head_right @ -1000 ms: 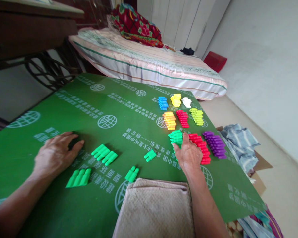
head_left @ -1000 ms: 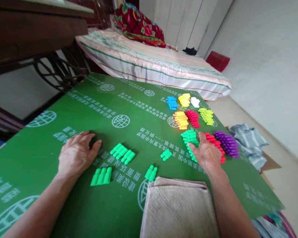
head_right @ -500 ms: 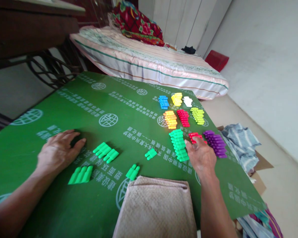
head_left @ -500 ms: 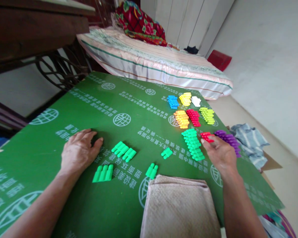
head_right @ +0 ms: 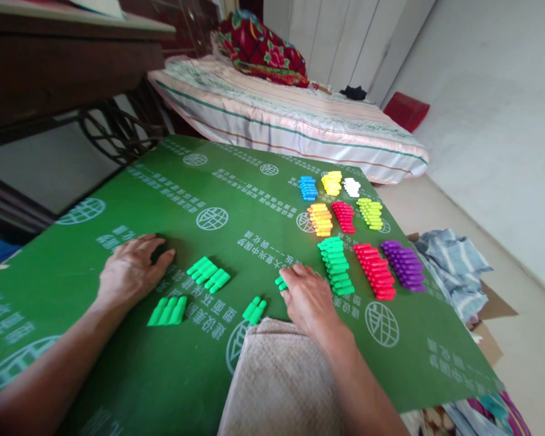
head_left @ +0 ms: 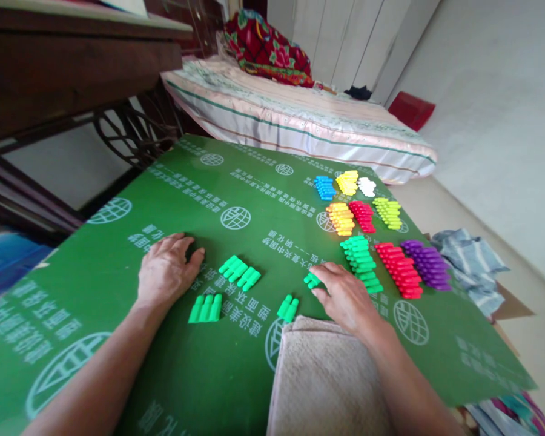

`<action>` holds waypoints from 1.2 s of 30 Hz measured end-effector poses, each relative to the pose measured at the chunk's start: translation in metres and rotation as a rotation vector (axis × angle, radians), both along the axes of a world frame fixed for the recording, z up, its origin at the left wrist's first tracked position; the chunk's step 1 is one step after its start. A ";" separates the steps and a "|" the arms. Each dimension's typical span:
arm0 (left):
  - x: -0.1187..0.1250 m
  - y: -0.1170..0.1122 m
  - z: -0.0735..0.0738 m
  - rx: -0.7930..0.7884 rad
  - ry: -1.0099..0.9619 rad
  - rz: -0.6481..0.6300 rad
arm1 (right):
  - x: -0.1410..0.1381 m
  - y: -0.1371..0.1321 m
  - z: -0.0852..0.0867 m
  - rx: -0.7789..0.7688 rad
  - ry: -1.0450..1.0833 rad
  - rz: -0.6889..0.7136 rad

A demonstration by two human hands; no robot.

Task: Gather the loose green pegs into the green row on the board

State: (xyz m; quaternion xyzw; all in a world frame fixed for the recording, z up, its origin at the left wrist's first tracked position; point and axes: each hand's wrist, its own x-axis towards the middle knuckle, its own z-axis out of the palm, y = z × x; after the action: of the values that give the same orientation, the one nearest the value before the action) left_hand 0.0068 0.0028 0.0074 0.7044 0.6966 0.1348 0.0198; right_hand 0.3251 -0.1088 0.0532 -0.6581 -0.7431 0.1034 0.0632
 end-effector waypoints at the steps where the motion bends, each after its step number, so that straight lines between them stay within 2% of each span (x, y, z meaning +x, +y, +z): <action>1: 0.000 0.000 0.001 -0.002 -0.001 0.001 | -0.004 0.002 0.000 -0.021 -0.043 -0.012; 7: 0.000 0.000 0.000 -0.002 0.003 -0.007 | -0.017 0.004 -0.007 -0.025 -0.146 -0.102; 14: -0.001 0.002 0.001 -0.004 0.011 -0.005 | -0.008 -0.007 -0.011 0.090 0.001 -0.137; 20: -0.001 0.004 0.001 0.011 0.011 -0.010 | 0.043 -0.028 -0.013 0.277 0.207 -0.399; 25: -0.001 0.003 0.002 0.008 0.012 -0.004 | 0.093 -0.039 -0.009 0.323 0.190 -0.623; 28: -0.001 0.004 0.000 0.019 0.011 -0.009 | 0.101 -0.044 -0.009 0.336 0.194 -0.696; 31: -0.002 0.004 -0.002 0.030 0.010 -0.012 | 0.085 -0.046 -0.016 0.324 0.236 -0.582; 36: 0.000 0.000 -0.001 0.024 -0.009 -0.010 | 0.028 -0.041 -0.030 0.202 0.249 -0.266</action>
State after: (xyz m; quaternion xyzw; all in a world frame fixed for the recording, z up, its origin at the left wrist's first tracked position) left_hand 0.0065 0.0030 0.0068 0.7076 0.6912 0.1464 0.0152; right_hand 0.3528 -0.1494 0.0230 -0.7228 -0.6427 0.1000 0.2333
